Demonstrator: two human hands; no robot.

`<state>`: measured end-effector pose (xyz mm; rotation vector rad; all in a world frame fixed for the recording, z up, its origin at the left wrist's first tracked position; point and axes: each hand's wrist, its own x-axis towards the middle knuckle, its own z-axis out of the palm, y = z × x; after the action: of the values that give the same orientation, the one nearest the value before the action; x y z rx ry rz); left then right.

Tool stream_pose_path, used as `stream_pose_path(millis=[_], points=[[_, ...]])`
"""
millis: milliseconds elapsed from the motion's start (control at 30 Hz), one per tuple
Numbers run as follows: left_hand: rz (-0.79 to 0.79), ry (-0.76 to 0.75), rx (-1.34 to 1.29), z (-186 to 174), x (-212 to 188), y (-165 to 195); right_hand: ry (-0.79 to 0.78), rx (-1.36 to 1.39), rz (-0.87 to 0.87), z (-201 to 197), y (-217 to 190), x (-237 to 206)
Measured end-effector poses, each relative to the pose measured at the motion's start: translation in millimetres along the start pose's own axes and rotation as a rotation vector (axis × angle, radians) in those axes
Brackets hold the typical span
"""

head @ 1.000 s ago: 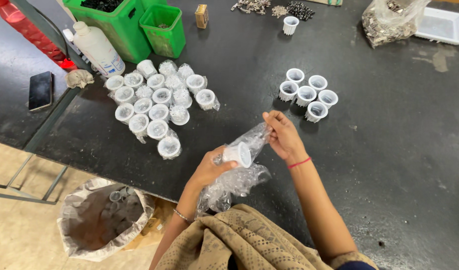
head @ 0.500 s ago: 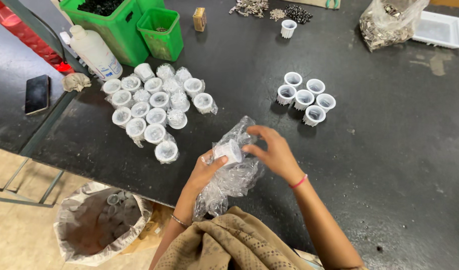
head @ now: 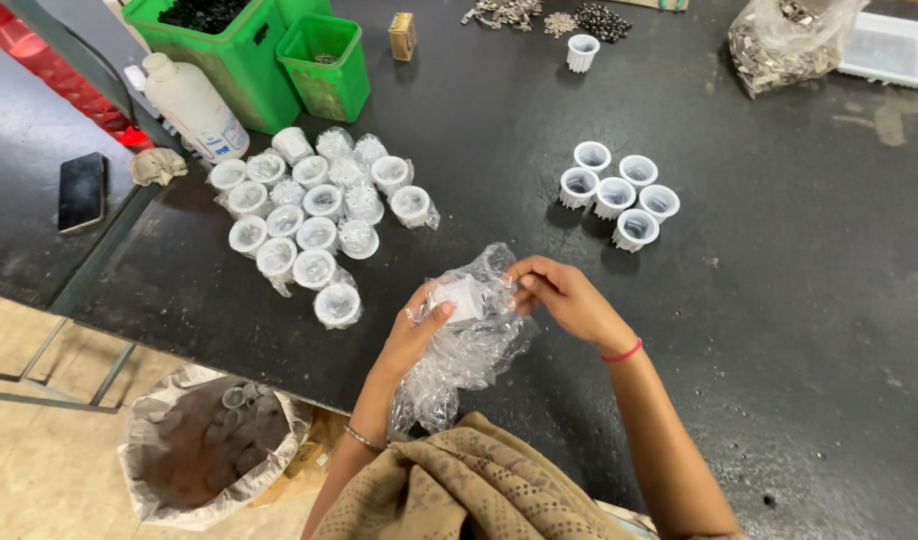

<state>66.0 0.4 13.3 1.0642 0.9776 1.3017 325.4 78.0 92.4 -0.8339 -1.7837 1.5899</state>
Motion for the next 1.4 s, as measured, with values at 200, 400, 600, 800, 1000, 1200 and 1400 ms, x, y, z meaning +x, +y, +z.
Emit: stream_pose_path(millis=[200,400,600,800,1000,1200,1400], points=[[0.047,-0.035,0.229,21.2,-0.9,18.8,-0.056,-0.104,0.213,-1.3,23.1,7.5],[0.123,0.022,0.349,34.7,3.5,8.4,0.034,0.224,0.212,2.4,77.4,19.2],[0.07,0.117,0.277,34.1,14.6,-9.8,0.096,0.431,0.239,-6.8,113.6,16.5],[0.099,0.314,0.447,38.1,23.4,-12.8,0.221,0.278,0.352,-4.2,115.6,17.1],[0.15,0.539,0.748,37.9,24.5,-10.5,0.186,0.032,0.095,-0.6,98.2,10.2],[0.287,0.627,0.818,26.9,13.6,5.1,0.467,0.065,0.157,-38.6,63.8,5.4],[0.243,0.6,1.01,29.3,-9.7,14.8,0.743,-0.696,0.139,-76.8,61.1,12.0]])
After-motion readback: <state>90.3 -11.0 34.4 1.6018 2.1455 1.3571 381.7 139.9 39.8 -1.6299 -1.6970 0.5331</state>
